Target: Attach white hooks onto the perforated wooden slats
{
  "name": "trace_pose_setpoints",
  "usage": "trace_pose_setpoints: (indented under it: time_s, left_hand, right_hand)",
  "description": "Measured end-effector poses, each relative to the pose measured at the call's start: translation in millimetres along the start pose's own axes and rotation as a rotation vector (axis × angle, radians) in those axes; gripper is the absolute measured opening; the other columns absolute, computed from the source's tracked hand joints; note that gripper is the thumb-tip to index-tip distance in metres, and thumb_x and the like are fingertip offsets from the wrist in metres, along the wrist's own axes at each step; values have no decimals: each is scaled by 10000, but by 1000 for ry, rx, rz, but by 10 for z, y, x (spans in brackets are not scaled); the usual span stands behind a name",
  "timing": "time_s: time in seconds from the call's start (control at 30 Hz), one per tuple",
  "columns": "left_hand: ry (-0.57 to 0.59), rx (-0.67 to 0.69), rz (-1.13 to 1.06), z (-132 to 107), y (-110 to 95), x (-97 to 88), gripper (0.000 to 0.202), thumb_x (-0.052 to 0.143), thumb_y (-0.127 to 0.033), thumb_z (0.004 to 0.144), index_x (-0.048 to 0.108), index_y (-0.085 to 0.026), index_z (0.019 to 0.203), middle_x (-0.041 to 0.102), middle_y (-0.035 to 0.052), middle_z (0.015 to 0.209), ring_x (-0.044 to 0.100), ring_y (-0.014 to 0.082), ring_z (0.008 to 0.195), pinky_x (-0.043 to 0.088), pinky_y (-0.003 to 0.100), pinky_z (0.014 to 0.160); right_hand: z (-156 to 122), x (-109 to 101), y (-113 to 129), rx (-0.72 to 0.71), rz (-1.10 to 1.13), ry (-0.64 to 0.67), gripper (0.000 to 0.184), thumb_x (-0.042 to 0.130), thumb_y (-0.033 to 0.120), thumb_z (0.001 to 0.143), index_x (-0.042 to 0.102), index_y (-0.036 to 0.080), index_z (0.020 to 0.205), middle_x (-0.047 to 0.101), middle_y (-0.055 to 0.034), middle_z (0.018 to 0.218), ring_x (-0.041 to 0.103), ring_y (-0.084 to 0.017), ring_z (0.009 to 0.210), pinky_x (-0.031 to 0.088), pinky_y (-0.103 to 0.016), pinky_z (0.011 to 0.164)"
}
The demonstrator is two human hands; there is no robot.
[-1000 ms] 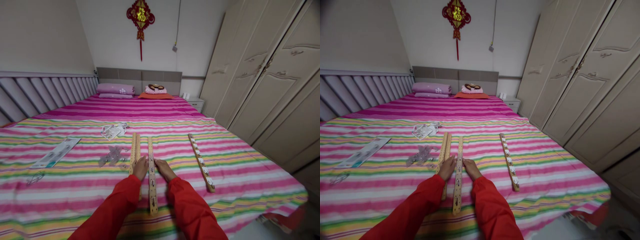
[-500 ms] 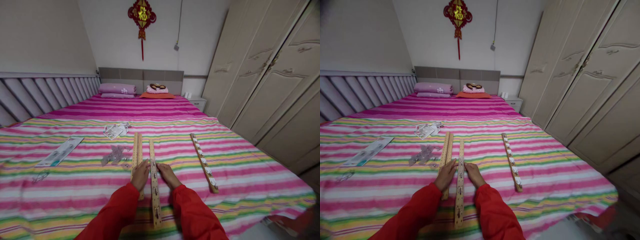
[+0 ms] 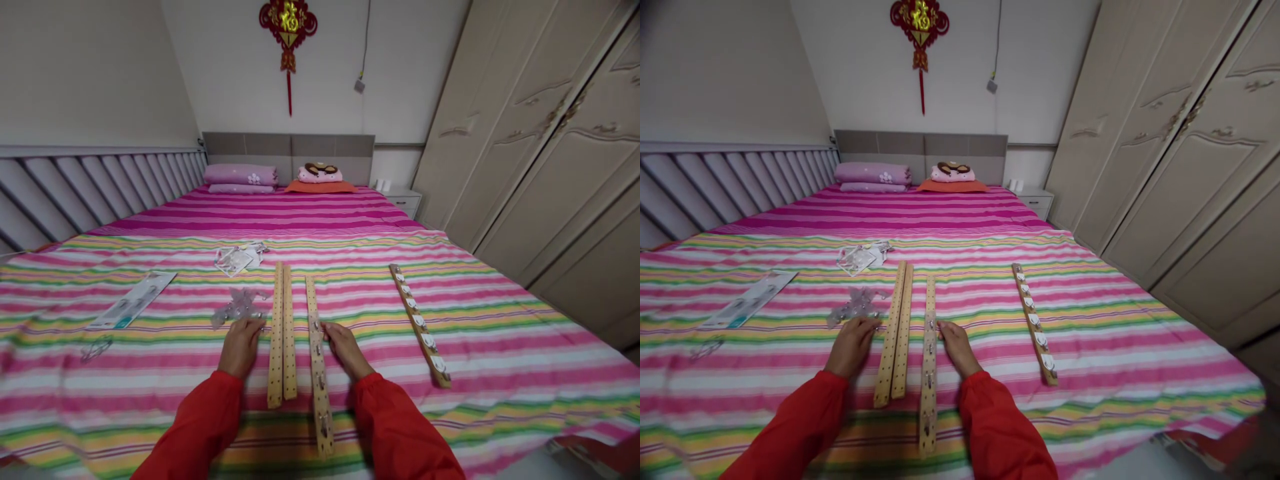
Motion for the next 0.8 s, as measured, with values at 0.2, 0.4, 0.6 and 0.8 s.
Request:
trace_pose_setpoints:
  time_s: [0.2,0.4,0.6,0.8]
  left_hand:
    - [56,-8,-52,43,-23,53,225,505,-259,787,719,-198,753,664,83,789,576,231,802,458,370,763]
    - [-42,-535,-584,-82,442,-2,169,707,-285,636,730,-178,765,713,52,794,627,191,758,494,302,722]
    - [-49,-1014,-1237,-256,166,138,170,682,-28,683,706,-134,813,710,19,730,622,68,617,489,132,572]
    - [51,-1201,-1556,-316,-311,344,204,502,44,810,646,-100,811,685,33,693,621,58,519,513,123,499]
  right_hand:
    - [-18,-10,4,15,44,-9,369,621,530,726,715,174,756,507,27,508,377,-107,452,286,-238,434]
    - [-47,26,-24,113,151,-5,401,680,536,660,702,158,792,489,57,506,232,-52,370,149,-229,381]
    - [-87,-18,60,154,238,-44,404,707,499,636,688,143,827,534,49,535,264,-40,347,124,-220,369]
    - [-185,81,303,111,234,-30,327,727,415,644,701,155,840,552,39,559,273,-41,373,173,-211,377]
Point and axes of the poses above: each hand's wrist, its own z-axis towards the middle knuckle, its own x-axis out of the palm, y = z × x, the point moved 9 cm from there along z, towards the middle knuckle
